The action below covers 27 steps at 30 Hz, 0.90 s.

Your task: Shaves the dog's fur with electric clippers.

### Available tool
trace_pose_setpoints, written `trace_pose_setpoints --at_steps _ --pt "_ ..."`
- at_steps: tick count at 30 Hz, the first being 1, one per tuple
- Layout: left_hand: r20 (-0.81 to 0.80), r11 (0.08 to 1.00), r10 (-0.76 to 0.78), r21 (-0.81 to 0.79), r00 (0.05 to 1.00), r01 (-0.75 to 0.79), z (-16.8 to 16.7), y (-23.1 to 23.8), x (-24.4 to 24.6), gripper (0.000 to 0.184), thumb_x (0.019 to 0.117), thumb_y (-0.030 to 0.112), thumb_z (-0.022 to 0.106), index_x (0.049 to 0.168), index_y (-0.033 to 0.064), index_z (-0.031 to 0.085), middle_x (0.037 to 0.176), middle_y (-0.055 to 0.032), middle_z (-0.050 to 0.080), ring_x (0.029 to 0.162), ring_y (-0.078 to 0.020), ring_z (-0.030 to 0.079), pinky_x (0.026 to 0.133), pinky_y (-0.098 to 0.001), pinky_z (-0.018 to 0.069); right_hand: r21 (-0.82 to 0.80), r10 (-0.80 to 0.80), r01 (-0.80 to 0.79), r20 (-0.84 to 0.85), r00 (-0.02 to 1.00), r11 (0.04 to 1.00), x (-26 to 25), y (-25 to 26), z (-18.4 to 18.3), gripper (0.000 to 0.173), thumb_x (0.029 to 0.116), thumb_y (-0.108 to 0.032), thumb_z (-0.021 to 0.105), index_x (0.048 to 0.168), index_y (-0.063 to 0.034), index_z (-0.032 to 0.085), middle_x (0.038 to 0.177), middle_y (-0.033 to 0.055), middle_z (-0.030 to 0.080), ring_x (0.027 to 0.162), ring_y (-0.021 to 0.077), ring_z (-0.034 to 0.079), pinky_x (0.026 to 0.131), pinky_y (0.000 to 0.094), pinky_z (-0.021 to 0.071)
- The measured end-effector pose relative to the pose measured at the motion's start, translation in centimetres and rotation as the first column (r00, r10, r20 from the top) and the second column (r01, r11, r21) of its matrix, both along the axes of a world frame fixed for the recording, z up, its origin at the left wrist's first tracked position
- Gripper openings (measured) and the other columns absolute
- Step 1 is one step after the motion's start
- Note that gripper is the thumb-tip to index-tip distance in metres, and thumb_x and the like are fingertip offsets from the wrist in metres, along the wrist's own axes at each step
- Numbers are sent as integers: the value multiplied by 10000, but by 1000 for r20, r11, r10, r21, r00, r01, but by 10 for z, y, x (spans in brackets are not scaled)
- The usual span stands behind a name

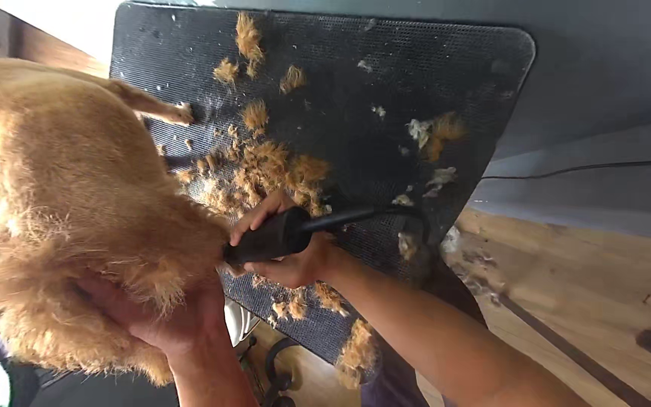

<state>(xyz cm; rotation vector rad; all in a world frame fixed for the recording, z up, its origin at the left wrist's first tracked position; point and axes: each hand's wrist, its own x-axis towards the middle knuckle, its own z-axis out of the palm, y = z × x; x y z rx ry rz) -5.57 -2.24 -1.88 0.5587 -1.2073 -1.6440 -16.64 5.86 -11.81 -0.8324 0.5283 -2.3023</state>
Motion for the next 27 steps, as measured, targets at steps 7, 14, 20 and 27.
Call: trace_pose_setpoints --at_steps 7,14,20,27 --pt "-7 999 -35 -6 999 35 0 9 -2 503 989 508 586 1379 196 527 1324 -5 622 1260 -165 577 1064 -430 501 -59 -118 118 -5 993 991 -20 2 29 579 702 98 793 1160 -2 454 996 205 697 976 315 712 887 475 603" --pt "286 992 11 114 958 -45 -16 18 23 452 847 374 820 1232 201 658 1147 0 721 1087 -144 685 958 -406 584 270 35 -15 -70 997 963 -44 11 9 535 732 63 800 1187 34 519 1059 155 720 994 252 716 886 439 617" --pt "338 953 226 118 913 -280 -1 28 6 364 933 301 742 1250 165 629 1148 -5 716 1087 -122 684 951 -369 589 94 -21 11 107 994 996 -107 -80 65 560 749 125 788 1200 120 457 1000 216 712 955 280 728 896 442 618" --pt "377 919 261 184 889 -348 12 36 18 317 892 334 773 1162 178 710 1124 -32 743 1078 -160 706 940 -402 596 4 237 -241 171 956 971 -105 -154 80 578 754 153 760 1238 127 445 986 215 704 937 269 727 885 425 622"
